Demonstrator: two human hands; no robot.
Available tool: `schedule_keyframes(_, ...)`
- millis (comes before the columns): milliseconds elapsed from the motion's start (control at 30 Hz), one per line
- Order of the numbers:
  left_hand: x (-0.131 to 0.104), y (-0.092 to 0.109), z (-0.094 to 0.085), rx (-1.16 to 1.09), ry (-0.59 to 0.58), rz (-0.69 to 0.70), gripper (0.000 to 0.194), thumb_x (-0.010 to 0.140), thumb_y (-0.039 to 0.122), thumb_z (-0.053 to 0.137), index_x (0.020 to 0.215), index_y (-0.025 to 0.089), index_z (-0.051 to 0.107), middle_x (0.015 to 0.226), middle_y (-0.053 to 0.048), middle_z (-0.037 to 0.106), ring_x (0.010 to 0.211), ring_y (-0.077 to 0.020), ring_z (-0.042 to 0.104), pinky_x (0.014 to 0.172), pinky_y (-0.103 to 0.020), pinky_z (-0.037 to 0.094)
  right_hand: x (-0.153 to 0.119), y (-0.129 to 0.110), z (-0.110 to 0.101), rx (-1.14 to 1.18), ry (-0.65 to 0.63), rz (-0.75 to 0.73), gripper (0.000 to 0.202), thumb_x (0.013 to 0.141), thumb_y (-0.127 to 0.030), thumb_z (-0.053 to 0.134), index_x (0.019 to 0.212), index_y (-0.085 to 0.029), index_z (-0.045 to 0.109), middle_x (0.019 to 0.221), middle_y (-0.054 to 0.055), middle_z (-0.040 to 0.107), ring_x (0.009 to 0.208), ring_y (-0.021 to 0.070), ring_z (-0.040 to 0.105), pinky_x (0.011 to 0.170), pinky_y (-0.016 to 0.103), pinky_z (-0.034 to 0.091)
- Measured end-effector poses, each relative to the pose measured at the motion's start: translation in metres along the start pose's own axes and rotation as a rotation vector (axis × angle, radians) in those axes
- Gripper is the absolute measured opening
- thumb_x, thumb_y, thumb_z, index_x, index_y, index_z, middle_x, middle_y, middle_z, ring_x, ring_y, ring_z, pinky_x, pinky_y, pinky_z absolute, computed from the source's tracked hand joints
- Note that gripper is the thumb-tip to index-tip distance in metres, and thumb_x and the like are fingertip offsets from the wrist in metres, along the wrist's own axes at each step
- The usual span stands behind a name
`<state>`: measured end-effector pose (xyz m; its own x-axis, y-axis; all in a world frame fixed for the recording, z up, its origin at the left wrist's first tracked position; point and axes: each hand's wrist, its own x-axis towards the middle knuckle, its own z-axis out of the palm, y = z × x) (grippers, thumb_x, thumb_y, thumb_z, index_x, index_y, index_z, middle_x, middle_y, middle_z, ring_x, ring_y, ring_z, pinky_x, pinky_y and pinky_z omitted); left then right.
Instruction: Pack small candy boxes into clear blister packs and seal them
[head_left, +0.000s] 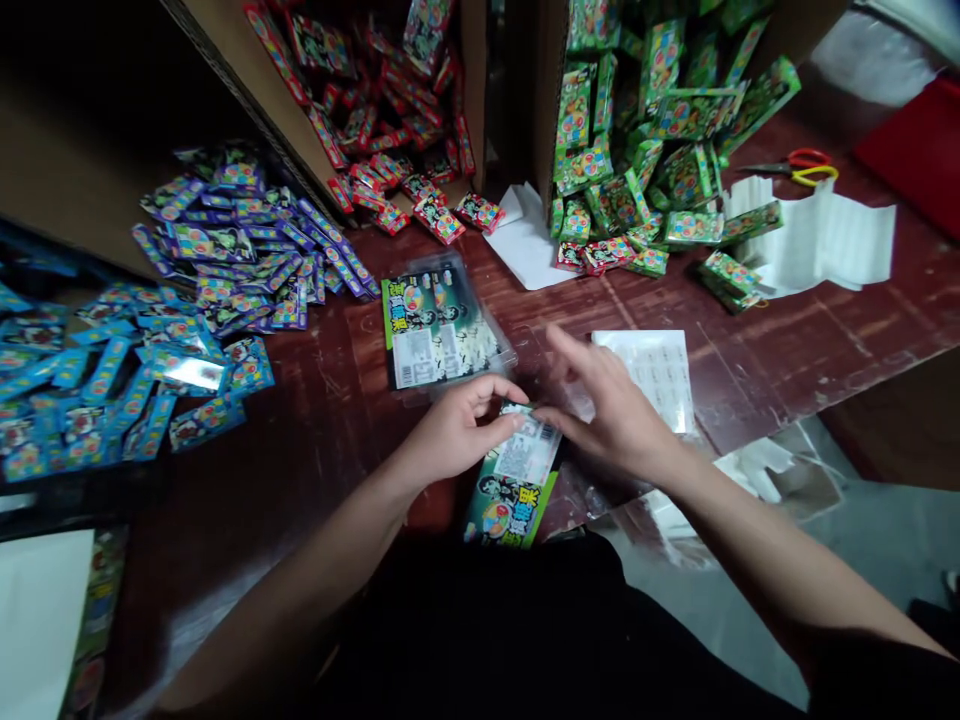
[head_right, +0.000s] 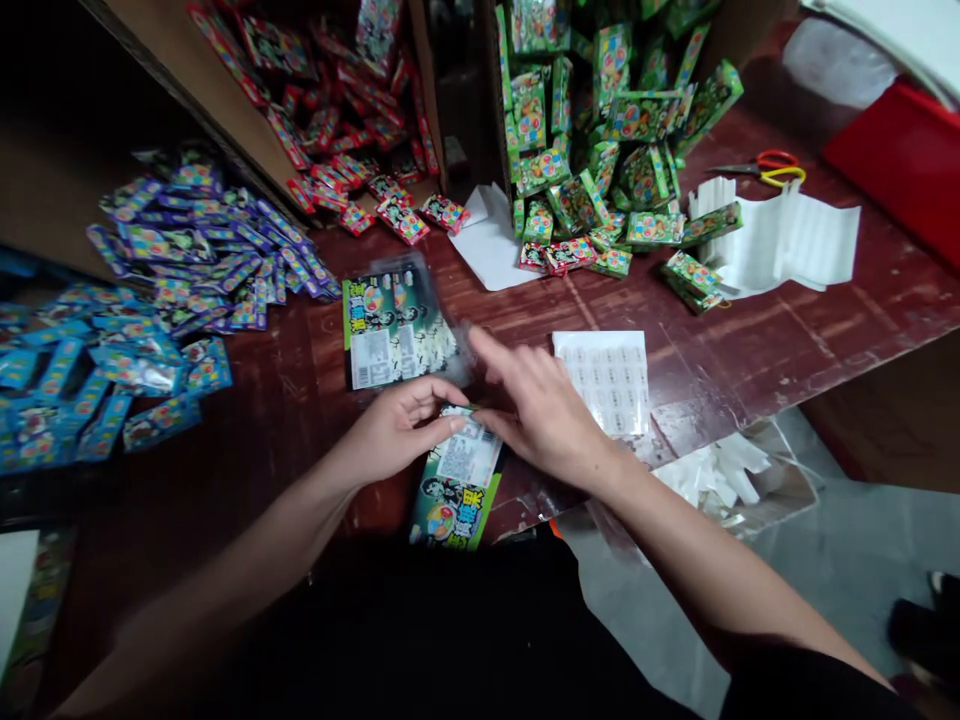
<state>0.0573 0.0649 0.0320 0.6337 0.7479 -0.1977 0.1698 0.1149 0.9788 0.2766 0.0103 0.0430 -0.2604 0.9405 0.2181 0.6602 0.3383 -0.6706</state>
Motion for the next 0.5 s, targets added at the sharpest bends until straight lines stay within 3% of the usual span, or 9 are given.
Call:
schedule_keyframes(100, -0.005, -0.002, -0.002, -0.003, 0.045, 0.006, 0.022, 0.082, 0.025, 0.073, 0.100, 0.016, 0.064, 0.100, -0.005, 0.070, 0.089, -0.0156, 0.066, 0.083, -0.031, 0.054, -0.008, -0.005, 0.016, -0.204, 0.090, -0.102, 0.082, 0.098, -0.025, 0.060, 0.160, -0.042, 0.011, 0.102, 0.003, 0.072, 0.095, 0.0279, 0.056, 0.096, 0.054, 0.038)
schedule_keyframes(200, -0.012, -0.004, -0.009, 0.004, 0.098, -0.011, 0.020, 0.081, 0.025, 0.073, 0.097, 0.016, 0.065, 0.100, -0.005, 0.070, 0.090, -0.0158, 0.067, 0.085, -0.033, 0.054, -0.002, -0.011, 0.033, -0.148, 0.088, -0.044, 0.085, 0.100, -0.026, 0.056, 0.162, -0.038, -0.002, 0.108, 0.004, 0.075, 0.096, 0.0282, 0.058, 0.098, 0.056, 0.036)
schedule_keyframes(300, -0.025, -0.007, -0.026, -0.026, 0.186, -0.038, 0.020, 0.080, 0.025, 0.075, 0.095, 0.017, 0.065, 0.096, -0.004, 0.072, 0.088, -0.0160, 0.067, 0.083, -0.032, 0.055, 0.008, -0.014, 0.040, -0.009, 0.018, -0.024, 0.082, 0.101, -0.030, 0.054, 0.162, -0.037, -0.001, 0.125, 0.006, 0.070, 0.112, 0.0311, 0.058, 0.103, 0.059, 0.037)
schedule_keyframes(400, -0.045, -0.009, -0.050, -0.135, 0.533, 0.015, 0.025, 0.080, 0.027, 0.076, 0.101, 0.020, 0.064, 0.097, -0.002, 0.071, 0.087, -0.0155, 0.068, 0.078, -0.028, 0.055, 0.009, -0.013, 0.043, 0.226, 0.197, 0.047, 0.083, 0.099, -0.035, 0.057, 0.162, -0.039, 0.004, 0.150, 0.009, 0.050, 0.134, 0.0314, 0.047, 0.112, 0.060, 0.036)
schedule_keyframes(467, -0.058, -0.010, -0.060, -0.253, 0.755, 0.086, 0.039, 0.082, 0.027, 0.073, 0.118, 0.028, 0.059, 0.111, -0.001, 0.069, 0.097, -0.0172, 0.068, 0.077, -0.027, 0.057, 0.003, -0.012, 0.050, 0.438, 0.350, 0.187, 0.084, 0.096, -0.038, 0.061, 0.161, -0.041, 0.007, 0.153, 0.010, 0.042, 0.135, 0.0286, 0.049, 0.111, 0.055, 0.042)
schedule_keyframes(500, -0.064, -0.010, -0.060, -0.300, 0.809, 0.111, 0.049, 0.084, 0.027, 0.071, 0.129, 0.034, 0.053, 0.121, -0.001, 0.067, 0.105, -0.0187, 0.067, 0.078, -0.028, 0.057, 0.000, -0.013, 0.055, 0.553, 0.384, 0.269, 0.086, 0.095, -0.038, 0.064, 0.160, -0.042, 0.008, 0.149, 0.010, 0.043, 0.130, 0.0270, 0.054, 0.107, 0.052, 0.048)
